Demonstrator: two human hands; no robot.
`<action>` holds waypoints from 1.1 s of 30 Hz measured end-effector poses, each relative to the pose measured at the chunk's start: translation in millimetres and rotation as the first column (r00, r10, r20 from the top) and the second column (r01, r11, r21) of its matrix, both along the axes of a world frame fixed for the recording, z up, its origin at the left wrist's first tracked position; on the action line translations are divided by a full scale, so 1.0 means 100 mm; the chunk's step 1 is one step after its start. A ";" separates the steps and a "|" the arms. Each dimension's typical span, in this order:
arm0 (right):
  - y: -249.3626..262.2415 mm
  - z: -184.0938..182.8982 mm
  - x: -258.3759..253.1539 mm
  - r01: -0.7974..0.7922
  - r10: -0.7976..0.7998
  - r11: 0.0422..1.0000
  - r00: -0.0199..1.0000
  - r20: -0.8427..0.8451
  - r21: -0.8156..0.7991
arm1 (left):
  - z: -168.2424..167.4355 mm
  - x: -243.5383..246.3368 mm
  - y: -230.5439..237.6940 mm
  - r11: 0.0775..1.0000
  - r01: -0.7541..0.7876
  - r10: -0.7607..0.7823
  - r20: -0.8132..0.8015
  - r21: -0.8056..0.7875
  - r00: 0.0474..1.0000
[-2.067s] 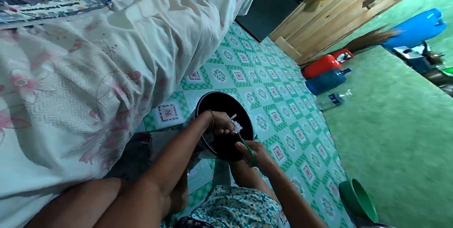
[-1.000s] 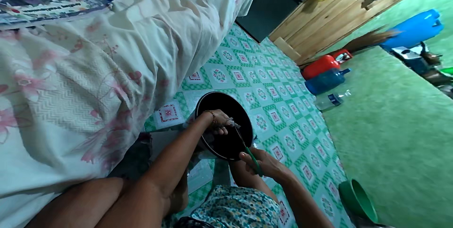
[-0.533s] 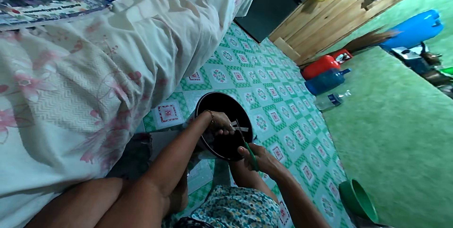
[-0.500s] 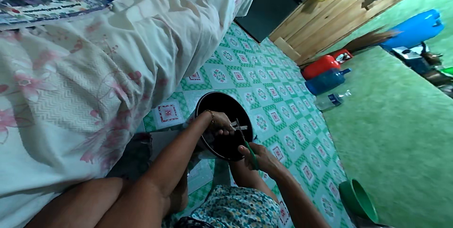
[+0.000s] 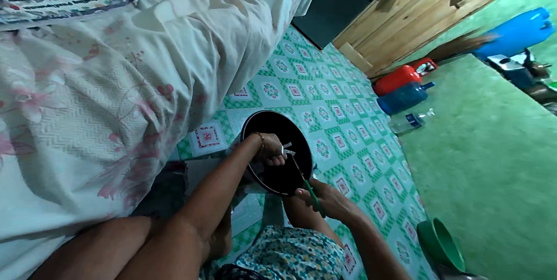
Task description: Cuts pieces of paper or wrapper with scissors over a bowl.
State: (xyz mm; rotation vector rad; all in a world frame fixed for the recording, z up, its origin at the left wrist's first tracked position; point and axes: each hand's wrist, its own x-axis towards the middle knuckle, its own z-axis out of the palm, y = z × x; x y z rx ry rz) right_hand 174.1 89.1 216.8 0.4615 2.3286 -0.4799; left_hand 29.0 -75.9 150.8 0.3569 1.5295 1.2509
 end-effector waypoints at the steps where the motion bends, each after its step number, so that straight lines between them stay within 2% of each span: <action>1: -0.01 -0.01 0.00 -0.013 0.013 1.000 1.000 0.008 0.020 | 0.02 0.01 -0.01 1.000 0.017 -0.017 -0.008 0.003 1.000; 10: -0.10 -0.08 -0.10 -0.066 0.066 0.996 0.998 -0.007 0.052 | 0.04 0.04 -0.05 0.996 0.080 -0.079 -0.023 0.049 0.997; 17: -0.06 -0.04 -0.03 -0.029 0.030 0.999 0.999 -0.034 0.020 | 0.01 0.02 -0.04 0.999 -0.031 0.031 0.004 0.041 1.000; 20: 0.04 -0.02 0.03 -0.025 0.025 0.999 0.999 -0.024 0.025 | 0.00 -0.03 -0.03 0.999 -0.035 0.034 0.023 0.031 0.999; 25: 0.02 -0.03 -0.02 -0.036 0.036 0.999 0.999 0.003 0.041 | -0.02 0.03 -0.03 0.986 0.083 -0.086 0.016 0.145 0.996; 29: -0.05 -0.10 -0.12 -0.032 0.033 0.999 0.999 -0.039 0.022 | -0.03 0.07 -0.05 0.977 0.154 -0.147 -0.059 0.149 0.987; 31: -0.05 -0.15 -0.13 -0.021 0.021 1.000 0.995 -0.097 0.007 | -0.01 0.08 -0.05 0.981 0.152 -0.141 -0.098 0.119 0.985; 33: -0.07 -0.18 -0.11 -0.006 0.003 1.000 0.982 -0.189 -0.012 | 0.02 0.08 -0.06 0.988 0.122 -0.116 -0.064 0.099 0.991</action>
